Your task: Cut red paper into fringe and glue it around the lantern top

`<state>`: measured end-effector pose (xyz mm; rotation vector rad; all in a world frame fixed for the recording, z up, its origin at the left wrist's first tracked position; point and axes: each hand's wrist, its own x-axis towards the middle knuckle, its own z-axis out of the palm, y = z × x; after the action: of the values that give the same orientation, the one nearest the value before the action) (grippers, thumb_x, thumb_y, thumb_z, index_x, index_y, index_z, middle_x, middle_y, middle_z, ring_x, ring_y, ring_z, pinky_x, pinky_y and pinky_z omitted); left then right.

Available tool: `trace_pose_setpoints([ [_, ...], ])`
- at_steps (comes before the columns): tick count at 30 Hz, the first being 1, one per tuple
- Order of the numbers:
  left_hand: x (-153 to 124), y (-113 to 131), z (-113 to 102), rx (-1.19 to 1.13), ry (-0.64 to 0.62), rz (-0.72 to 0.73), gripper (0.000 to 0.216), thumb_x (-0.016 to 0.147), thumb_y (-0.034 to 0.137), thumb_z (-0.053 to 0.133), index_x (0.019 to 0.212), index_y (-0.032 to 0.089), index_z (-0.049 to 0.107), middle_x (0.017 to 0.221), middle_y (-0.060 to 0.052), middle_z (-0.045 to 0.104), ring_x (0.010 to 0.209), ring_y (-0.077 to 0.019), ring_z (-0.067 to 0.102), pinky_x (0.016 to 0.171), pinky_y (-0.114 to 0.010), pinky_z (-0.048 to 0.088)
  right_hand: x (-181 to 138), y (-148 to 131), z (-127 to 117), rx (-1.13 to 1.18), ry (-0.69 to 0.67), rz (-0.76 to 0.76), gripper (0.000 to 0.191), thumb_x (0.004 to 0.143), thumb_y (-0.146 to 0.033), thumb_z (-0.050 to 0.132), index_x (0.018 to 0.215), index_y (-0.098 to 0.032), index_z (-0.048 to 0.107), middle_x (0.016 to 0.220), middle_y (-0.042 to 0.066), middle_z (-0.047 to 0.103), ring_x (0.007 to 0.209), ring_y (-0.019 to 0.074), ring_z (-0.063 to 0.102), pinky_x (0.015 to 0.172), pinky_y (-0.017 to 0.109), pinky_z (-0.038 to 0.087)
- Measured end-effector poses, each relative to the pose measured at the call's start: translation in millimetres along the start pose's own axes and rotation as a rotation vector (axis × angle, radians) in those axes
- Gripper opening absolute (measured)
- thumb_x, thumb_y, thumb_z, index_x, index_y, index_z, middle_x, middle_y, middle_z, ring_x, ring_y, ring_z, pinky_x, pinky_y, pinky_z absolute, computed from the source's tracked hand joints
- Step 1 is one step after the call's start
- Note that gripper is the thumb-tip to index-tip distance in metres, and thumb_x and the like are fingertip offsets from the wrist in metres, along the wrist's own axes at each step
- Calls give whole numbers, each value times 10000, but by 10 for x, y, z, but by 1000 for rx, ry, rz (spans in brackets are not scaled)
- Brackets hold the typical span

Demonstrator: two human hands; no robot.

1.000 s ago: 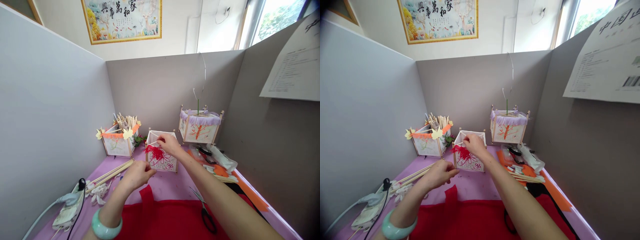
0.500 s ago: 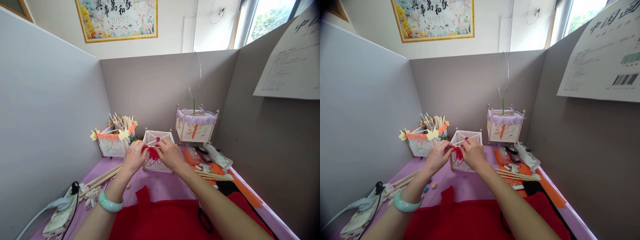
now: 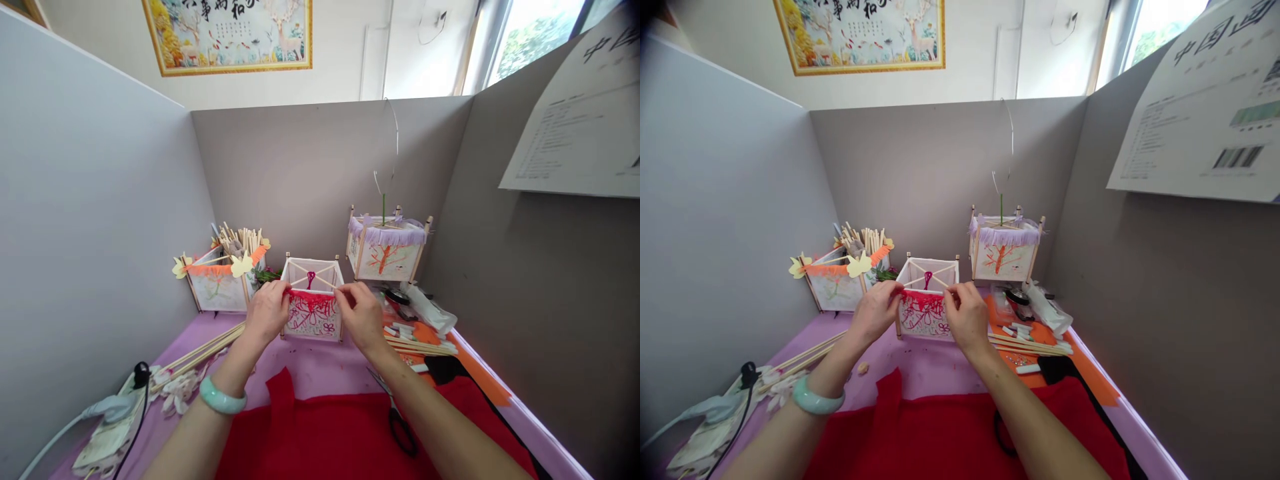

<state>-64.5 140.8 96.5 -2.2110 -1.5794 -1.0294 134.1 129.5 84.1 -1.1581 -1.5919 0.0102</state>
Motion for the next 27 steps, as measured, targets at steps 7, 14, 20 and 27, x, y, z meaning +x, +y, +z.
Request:
trace_pose_setpoints([
  [7, -64, -23, -48, -140, 53, 48, 185, 802, 158, 428, 894, 210, 579, 1021, -62, 587, 920, -177, 566, 804, -292, 445, -78, 220, 44, 220, 66, 222, 216, 812, -309, 475, 793, -148, 617, 776, 56, 629, 718, 163, 562, 672, 266, 436],
  [14, -86, 193, -127, -196, 131, 69, 157, 820, 178, 439, 854, 209, 589, 918, -46, 600, 848, -160, 576, 761, -267, 446, -91, 185, 140, 136, 133, 182, 204, 821, -292, 475, 772, -152, 615, 767, 50, 607, 705, 151, 546, 666, 256, 417],
  [20, 117, 620, 123, -370, -17, 141, 170, 771, 131, 517, 896, 203, 606, 955, -40, 621, 911, -158, 578, 816, -265, 442, -105, 157, 157, 69, 180, 154, 201, 836, -284, 463, 785, -155, 609, 778, 50, 591, 704, 148, 536, 671, 258, 416],
  [27, 307, 698, 430, -341, -123, 57, 94, 751, 138, 544, 730, 171, 630, 893, -53, 605, 831, -167, 578, 779, -296, 449, -112, 213, 158, 113, 172, 155, 191, 833, -272, 469, 789, -152, 610, 783, 49, 597, 719, 147, 541, 676, 254, 419],
])
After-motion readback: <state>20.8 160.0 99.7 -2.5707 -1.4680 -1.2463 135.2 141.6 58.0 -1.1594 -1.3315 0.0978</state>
